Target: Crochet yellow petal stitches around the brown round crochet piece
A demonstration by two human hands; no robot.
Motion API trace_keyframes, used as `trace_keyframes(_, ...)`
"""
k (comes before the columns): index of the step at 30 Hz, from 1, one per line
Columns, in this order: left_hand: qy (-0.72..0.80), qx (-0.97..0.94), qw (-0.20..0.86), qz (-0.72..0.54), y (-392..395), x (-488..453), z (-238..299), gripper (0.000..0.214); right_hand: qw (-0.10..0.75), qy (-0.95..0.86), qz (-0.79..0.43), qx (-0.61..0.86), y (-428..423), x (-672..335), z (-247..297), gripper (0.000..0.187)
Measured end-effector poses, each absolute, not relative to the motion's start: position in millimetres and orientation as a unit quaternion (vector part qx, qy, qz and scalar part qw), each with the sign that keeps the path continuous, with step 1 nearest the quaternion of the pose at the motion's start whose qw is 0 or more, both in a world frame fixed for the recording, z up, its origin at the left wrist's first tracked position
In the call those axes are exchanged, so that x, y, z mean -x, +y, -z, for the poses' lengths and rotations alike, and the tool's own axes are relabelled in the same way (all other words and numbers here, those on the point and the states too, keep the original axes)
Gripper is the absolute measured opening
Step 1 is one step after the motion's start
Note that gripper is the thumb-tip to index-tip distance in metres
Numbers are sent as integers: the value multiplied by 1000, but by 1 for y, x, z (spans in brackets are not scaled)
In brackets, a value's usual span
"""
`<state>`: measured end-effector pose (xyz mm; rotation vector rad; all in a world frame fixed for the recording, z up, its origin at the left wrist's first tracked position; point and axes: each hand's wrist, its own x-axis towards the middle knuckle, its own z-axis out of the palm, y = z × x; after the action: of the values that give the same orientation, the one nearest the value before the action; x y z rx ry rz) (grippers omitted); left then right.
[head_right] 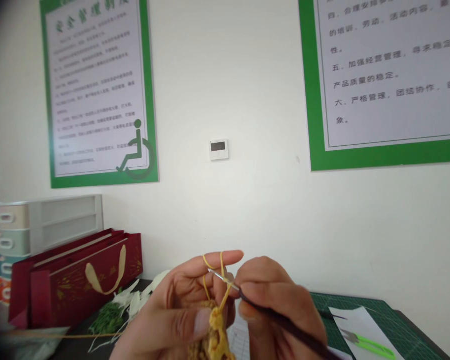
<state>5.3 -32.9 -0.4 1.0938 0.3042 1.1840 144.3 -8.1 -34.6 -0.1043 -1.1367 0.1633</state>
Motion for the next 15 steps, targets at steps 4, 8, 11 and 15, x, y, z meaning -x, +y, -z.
trace_keyframes(4,91,-511,699,-492,-26,4,-2,47,820,-522,-233,5,-14,-144,22,12)
trace_keyframes(8,90,-527,679,-503,-25,6,-2,42,758,-525,-387,-13,-15,-147,14,28)
trace_keyframes(11,133,-559,619,-535,-30,0,-2,43,736,-547,-397,-3,-12,-146,14,23)
trace_keyframes(15,136,-567,591,-557,-37,-14,-2,51,761,-630,-145,59,-9,-154,20,18)
